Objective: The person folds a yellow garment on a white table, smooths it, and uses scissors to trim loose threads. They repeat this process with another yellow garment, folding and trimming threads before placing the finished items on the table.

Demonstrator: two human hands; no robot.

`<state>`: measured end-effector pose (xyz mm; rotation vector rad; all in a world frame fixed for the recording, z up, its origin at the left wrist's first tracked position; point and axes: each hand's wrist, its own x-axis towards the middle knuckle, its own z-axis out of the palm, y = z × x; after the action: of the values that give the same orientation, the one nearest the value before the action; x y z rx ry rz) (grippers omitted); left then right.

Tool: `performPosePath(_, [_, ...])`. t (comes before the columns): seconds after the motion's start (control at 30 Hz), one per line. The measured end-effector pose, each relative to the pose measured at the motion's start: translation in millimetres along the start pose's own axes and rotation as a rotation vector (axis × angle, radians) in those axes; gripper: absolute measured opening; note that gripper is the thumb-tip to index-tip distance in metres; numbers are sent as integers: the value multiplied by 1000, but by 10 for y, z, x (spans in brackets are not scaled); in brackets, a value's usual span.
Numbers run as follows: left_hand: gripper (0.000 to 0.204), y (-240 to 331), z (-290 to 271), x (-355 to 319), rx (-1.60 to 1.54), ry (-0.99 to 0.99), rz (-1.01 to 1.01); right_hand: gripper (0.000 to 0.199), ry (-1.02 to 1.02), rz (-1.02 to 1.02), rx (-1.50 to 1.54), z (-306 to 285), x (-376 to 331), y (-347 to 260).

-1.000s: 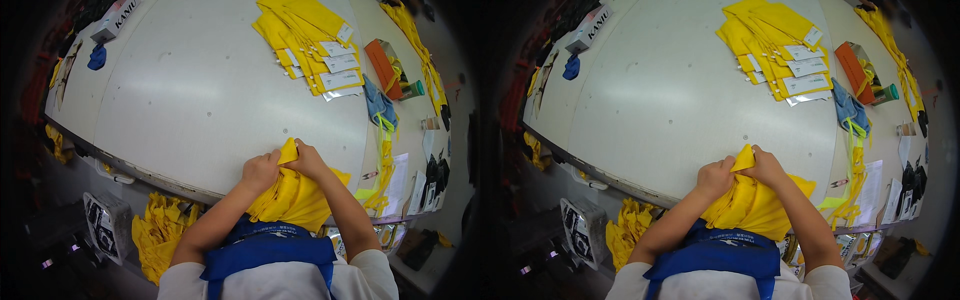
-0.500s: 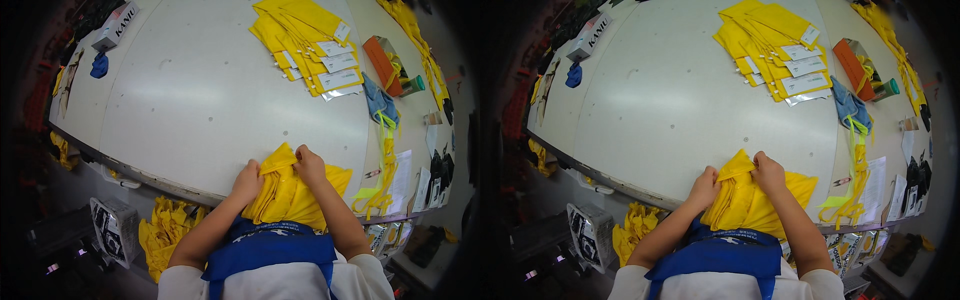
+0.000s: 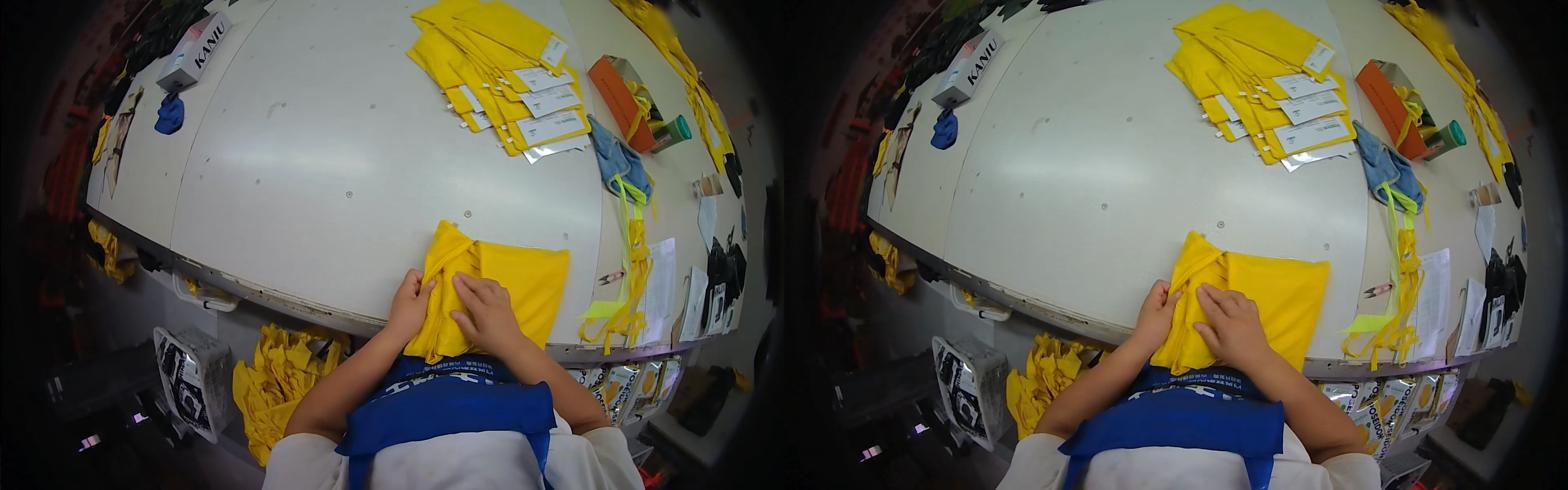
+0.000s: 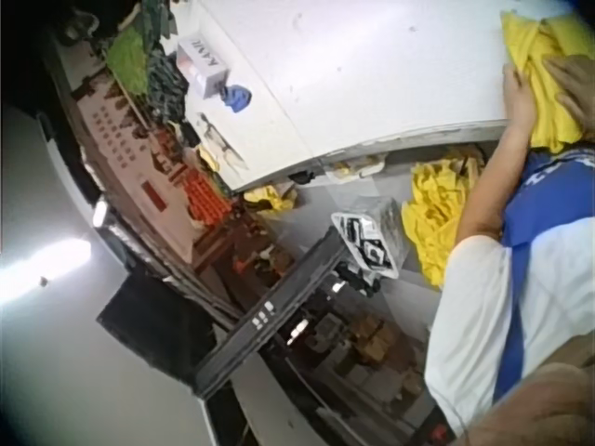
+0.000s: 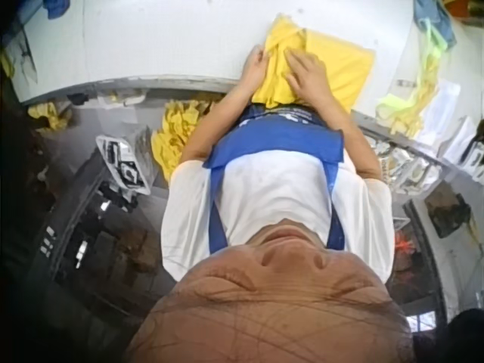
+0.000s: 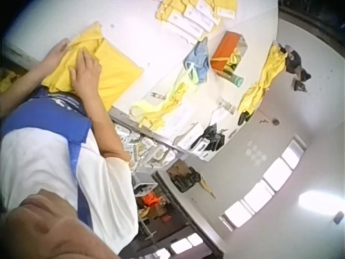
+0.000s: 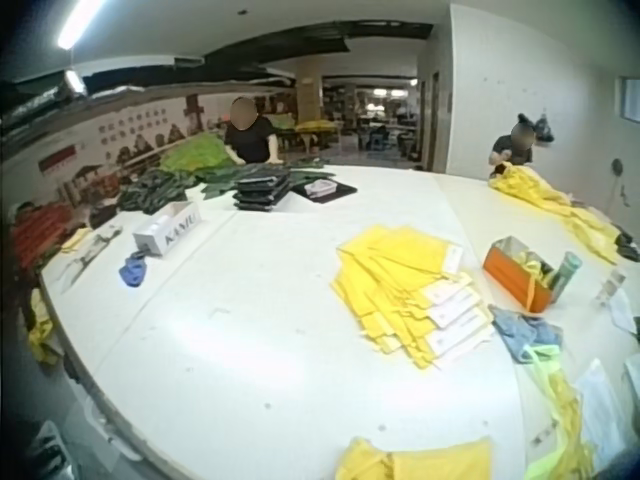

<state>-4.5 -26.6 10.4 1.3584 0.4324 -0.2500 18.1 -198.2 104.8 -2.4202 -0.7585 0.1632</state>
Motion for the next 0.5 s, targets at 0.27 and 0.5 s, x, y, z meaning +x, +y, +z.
performPosePath(0.27, [10,479,-30,-212,731,142,437,49,-51,-116,-315,294,160,142])
performPosePath(0.5, [10,404,-104,89,581,227,162,65,43,-164,101,39,-68,-356])
